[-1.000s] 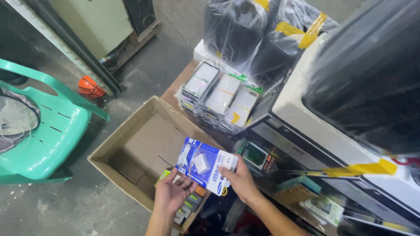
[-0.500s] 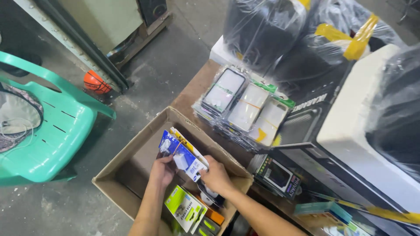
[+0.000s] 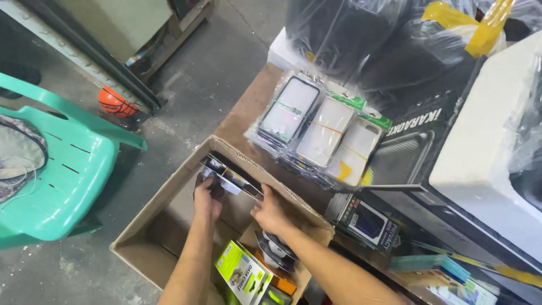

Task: Organizing various electronic accessories like chargers, cables, and screen protectors into a cardboard box.

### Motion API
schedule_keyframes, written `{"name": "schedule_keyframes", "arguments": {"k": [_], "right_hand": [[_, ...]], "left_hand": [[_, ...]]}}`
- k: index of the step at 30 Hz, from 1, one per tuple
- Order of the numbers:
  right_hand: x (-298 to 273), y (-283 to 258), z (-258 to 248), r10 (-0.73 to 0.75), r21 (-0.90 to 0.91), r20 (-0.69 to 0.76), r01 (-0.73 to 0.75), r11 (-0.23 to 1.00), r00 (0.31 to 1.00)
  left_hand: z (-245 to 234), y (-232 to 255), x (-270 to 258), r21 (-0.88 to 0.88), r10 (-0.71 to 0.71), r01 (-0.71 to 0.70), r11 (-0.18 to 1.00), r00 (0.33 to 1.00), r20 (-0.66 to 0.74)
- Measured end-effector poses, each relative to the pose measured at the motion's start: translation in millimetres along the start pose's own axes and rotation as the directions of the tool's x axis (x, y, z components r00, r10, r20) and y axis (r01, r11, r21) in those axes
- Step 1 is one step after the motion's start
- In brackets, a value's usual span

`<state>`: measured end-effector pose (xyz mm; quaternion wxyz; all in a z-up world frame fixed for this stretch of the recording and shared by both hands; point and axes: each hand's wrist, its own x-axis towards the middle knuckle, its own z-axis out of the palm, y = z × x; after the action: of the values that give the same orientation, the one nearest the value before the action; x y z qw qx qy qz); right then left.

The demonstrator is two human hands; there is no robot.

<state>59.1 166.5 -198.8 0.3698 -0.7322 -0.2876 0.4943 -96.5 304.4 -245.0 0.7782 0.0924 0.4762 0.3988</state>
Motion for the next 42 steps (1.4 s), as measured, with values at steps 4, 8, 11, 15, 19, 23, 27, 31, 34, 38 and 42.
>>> {"name": "schedule_keyframes", "arguments": {"k": [4,8,11,15,19,23,27,31,34,38,42], "right_hand": [[-4,14,-5,0.016,0.208,0.067,-0.030,0.978,0.998],[-27,-12,-32,0.099,-0.098,0.033,-0.096,0.991,0.995],[-39,4,-51,0.066,-0.038,0.066,-0.063,0.997,0.996],[-75,12,-80,-0.047,0.179,0.116,0.026,0.983,0.992],[-127,-4,-112,-0.084,0.174,0.005,0.082,0.981,0.996],[-165,14,-130,-0.126,0.333,-0.051,0.136,0.933,0.991],[-206,23,-146,-0.017,0.377,-0.100,0.054,0.924,0.995],[-240,78,-159,0.094,0.395,-0.149,-0.028,0.918,0.984],[-273,134,-166,0.179,0.376,-0.225,-0.085,0.923,0.958],[-329,210,-181,0.375,0.383,-0.272,-0.258,0.887,0.886],[-390,296,-175,0.577,0.543,-0.306,-0.360,0.759,0.757]], "left_hand": [[33,6,-28,0.101,0.054,-0.049,0.994,0.997,-0.049],[46,4,-26,0.159,0.102,-0.085,0.984,0.990,-0.099],[41,-6,-11,0.170,0.135,-0.116,0.979,0.985,-0.104],[36,-8,-13,0.123,0.140,-0.130,0.984,0.987,-0.079],[28,-4,-24,0.144,0.039,-0.013,0.989,0.984,-0.173],[14,-8,-25,0.141,0.145,-0.154,0.978,0.987,0.076],[51,14,-81,0.269,-0.015,0.064,0.961,0.984,-0.180],[34,0,-97,0.528,0.053,0.029,0.849,0.989,-0.139],[20,-13,-106,0.682,0.094,-0.061,0.729,0.995,-0.011],[35,-29,-136,0.725,0.137,-0.220,0.652,0.975,0.173],[49,-36,-161,0.764,0.101,-0.369,0.529,0.921,0.375]]}}
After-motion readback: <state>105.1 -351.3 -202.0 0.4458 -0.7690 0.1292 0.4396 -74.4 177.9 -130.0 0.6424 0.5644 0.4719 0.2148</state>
